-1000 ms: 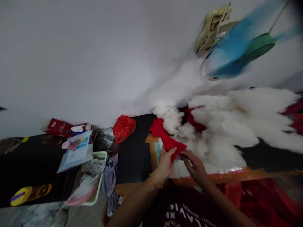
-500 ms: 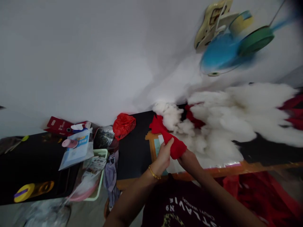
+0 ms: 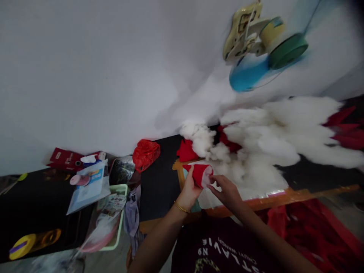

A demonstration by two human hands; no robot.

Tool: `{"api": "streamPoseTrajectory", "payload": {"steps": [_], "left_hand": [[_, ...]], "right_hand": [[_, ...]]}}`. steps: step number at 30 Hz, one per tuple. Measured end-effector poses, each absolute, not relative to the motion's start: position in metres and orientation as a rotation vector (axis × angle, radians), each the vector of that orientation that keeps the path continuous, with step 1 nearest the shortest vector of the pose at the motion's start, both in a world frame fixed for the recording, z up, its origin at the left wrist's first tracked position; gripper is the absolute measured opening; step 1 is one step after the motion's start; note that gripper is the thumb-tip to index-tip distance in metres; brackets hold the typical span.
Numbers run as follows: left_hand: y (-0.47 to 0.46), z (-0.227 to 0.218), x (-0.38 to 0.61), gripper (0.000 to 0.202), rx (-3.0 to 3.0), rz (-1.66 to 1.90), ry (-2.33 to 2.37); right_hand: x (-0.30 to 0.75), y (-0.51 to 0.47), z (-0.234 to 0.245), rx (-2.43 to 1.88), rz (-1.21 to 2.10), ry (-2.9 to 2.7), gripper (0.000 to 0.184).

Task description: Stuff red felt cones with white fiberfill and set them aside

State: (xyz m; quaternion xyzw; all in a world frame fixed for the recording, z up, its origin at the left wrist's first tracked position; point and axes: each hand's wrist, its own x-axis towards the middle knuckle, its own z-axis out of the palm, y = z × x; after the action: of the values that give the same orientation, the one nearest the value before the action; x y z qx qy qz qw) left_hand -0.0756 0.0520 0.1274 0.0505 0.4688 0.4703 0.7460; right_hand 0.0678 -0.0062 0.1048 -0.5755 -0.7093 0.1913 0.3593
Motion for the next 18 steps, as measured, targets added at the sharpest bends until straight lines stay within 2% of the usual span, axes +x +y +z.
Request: {"api": "streamPoseTrajectory", "payload": {"steps": [3, 10, 14, 18], "left_hand": [[0.044, 0.124, -0.065, 0.04, 0.085, 0.937, 0.981], [0.049, 0.114, -0.071, 0.034, -0.01, 0.952, 1.014], [0.052, 0.118, -0.077, 0.031, -0.026, 0.977, 0.973], [0.046, 0.126, -0.071, 0.031, -0.008, 0.927, 0.938]], "right_hand": [[0.056, 0.003, 0.099, -1.545, 0.361, -1.875, 0.011], [0.056, -0.003, 0.107, -1.436, 0.538, -1.796, 0.018], [0.062, 0.001, 0.114, -1.533, 0.431, -1.699, 0.027], [0.053, 0.017, 0.111, -1.589, 0.313, -1.999, 0.013]]}}
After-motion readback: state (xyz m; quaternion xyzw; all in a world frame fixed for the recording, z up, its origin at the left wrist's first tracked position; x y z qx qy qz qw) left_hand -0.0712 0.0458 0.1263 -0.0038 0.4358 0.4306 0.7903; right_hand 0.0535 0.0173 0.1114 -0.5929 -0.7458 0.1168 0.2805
